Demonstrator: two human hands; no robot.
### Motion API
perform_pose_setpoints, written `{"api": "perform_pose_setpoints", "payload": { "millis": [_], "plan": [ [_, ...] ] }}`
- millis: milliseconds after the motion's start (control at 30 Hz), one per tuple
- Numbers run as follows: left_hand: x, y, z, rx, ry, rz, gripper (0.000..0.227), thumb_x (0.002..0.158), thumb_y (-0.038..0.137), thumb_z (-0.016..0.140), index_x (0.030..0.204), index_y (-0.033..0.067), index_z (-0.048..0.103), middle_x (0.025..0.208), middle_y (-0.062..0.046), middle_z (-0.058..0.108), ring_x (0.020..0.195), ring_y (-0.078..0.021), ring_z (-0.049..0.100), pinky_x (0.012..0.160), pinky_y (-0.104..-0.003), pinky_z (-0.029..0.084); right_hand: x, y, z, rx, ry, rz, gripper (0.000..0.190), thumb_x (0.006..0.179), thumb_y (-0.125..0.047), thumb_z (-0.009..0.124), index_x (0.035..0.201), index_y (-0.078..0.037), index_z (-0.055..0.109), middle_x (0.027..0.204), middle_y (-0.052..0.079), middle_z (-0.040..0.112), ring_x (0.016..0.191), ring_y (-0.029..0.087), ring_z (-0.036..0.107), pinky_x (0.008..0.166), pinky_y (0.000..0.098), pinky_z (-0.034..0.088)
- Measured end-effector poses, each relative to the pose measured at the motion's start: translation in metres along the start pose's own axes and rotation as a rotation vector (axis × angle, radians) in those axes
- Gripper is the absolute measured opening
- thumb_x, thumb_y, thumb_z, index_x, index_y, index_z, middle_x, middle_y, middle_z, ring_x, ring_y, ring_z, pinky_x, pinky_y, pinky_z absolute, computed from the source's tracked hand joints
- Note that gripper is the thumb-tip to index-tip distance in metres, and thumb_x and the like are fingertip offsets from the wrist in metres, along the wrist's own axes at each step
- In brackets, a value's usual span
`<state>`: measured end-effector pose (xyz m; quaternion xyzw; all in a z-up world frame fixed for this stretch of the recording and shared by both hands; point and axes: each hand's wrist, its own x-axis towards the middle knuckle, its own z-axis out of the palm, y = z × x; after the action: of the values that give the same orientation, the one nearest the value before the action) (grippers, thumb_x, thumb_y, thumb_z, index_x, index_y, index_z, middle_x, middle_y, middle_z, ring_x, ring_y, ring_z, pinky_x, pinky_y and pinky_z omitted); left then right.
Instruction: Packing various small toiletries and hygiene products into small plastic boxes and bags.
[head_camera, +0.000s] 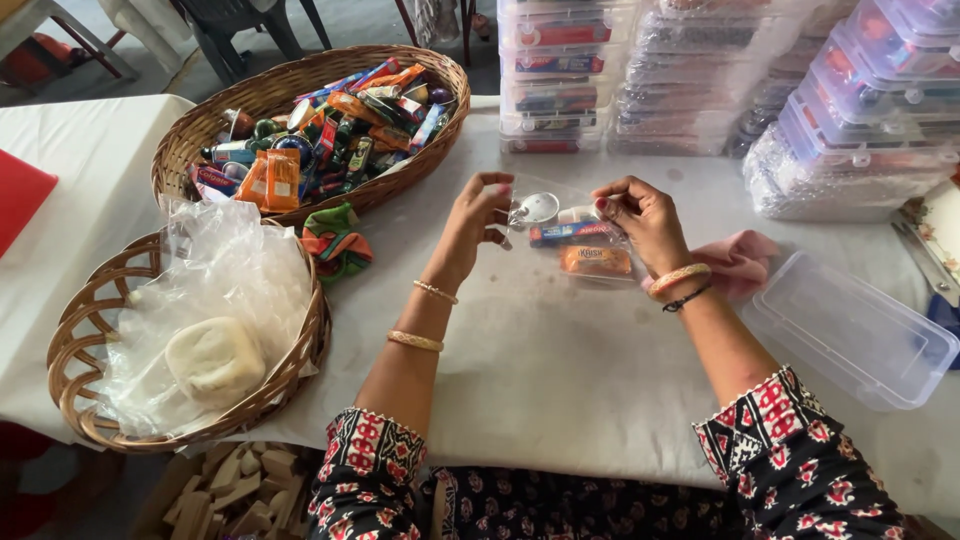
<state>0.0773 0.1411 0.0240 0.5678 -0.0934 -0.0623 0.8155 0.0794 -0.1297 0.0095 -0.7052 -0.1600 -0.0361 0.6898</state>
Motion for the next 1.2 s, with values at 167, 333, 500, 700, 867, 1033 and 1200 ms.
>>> {"api": "perform_pose_setpoints", "payload": {
  "millis": [167, 333, 500, 700, 867, 1033, 1200],
  "plan": [
    [0.006, -0.022, -0.004, 0.092, -0.069, 0.045, 0.047, 0.091, 0.011, 0.073, 0.133, 0.0071, 0.052, 0.087, -0.006, 0.070, 0.074, -0.0126, 0.070, 0.057, -0.026, 0.055, 0.001, 0.007, -0.001, 0.010, 0.040, -0.051, 0.018, 0.102, -0.018, 0.069, 0.116, -0.006, 0.068, 0.087, -0.004, 0.067, 0.078, 0.003, 0.058, 0.069, 0.0189, 0.049],
    [0.013, -0.031, -0.010, 0.084, 0.057, 0.174, 0.045, 0.090, -0.002, 0.073, 0.132, 0.0038, 0.055, 0.082, -0.005, 0.067, 0.069, -0.0105, 0.066, 0.056, -0.025, 0.053, 0.004, 0.019, -0.009, 0.099, 0.247, -0.098, 0.019, 0.109, -0.024, 0.064, 0.118, -0.007, 0.061, 0.091, -0.001, 0.064, 0.076, 0.007, 0.059, 0.068, 0.0213, 0.050],
    [0.014, -0.032, -0.012, 0.125, 0.230, 0.278, 0.038, 0.090, -0.002, 0.074, 0.125, 0.0036, 0.060, 0.077, -0.002, 0.065, 0.063, -0.0080, 0.062, 0.053, -0.024, 0.050, 0.001, 0.005, 0.004, 0.162, 0.162, -0.014, 0.016, 0.106, -0.020, 0.062, 0.114, -0.007, 0.058, 0.089, 0.002, 0.068, 0.077, 0.010, 0.066, 0.069, 0.0242, 0.055],
    [0.012, -0.041, -0.004, 0.223, 0.243, 0.379, 0.028, 0.093, 0.002, 0.074, 0.120, 0.0052, 0.065, 0.076, 0.001, 0.065, 0.065, -0.0051, 0.061, 0.053, -0.022, 0.050, -0.001, 0.029, 0.015, -0.057, 0.123, -0.140, 0.038, 0.096, -0.004, 0.073, 0.127, -0.005, 0.052, 0.117, 0.005, 0.059, 0.105, 0.011, 0.060, 0.090, 0.0268, 0.056],
    [0.014, -0.045, 0.000, 0.242, 0.245, 0.434, 0.025, 0.095, 0.003, 0.073, 0.119, 0.0057, 0.066, 0.075, 0.002, 0.063, 0.065, -0.0045, 0.060, 0.054, -0.022, 0.050, 0.003, 0.041, 0.010, -0.068, 0.157, -0.088, 0.043, 0.092, -0.002, 0.076, 0.128, -0.005, 0.052, 0.123, 0.007, 0.058, 0.107, 0.012, 0.059, 0.092, 0.0271, 0.055],
    [0.008, -0.040, 0.009, 0.276, 0.266, 0.440, 0.023, 0.096, 0.003, 0.071, 0.118, 0.0055, 0.065, 0.075, 0.002, 0.062, 0.066, -0.0043, 0.060, 0.055, -0.022, 0.051, -0.001, 0.029, 0.012, -0.062, 0.182, -0.011, 0.043, 0.094, -0.003, 0.076, 0.131, -0.005, 0.053, 0.113, 0.015, 0.065, 0.098, 0.015, 0.063, 0.090, 0.0271, 0.055],
    [0.005, -0.040, 0.012, 0.335, 0.287, 0.475, 0.022, 0.097, 0.004, 0.070, 0.118, 0.0057, 0.064, 0.076, 0.002, 0.060, 0.067, -0.0040, 0.060, 0.056, -0.022, 0.053, 0.001, 0.028, 0.009, 0.337, 0.164, 0.053, 0.040, 0.094, 0.002, 0.070, 0.127, -0.004, 0.049, 0.113, 0.005, 0.064, 0.100, 0.014, 0.067, 0.093, 0.0286, 0.059]
  ]
}}
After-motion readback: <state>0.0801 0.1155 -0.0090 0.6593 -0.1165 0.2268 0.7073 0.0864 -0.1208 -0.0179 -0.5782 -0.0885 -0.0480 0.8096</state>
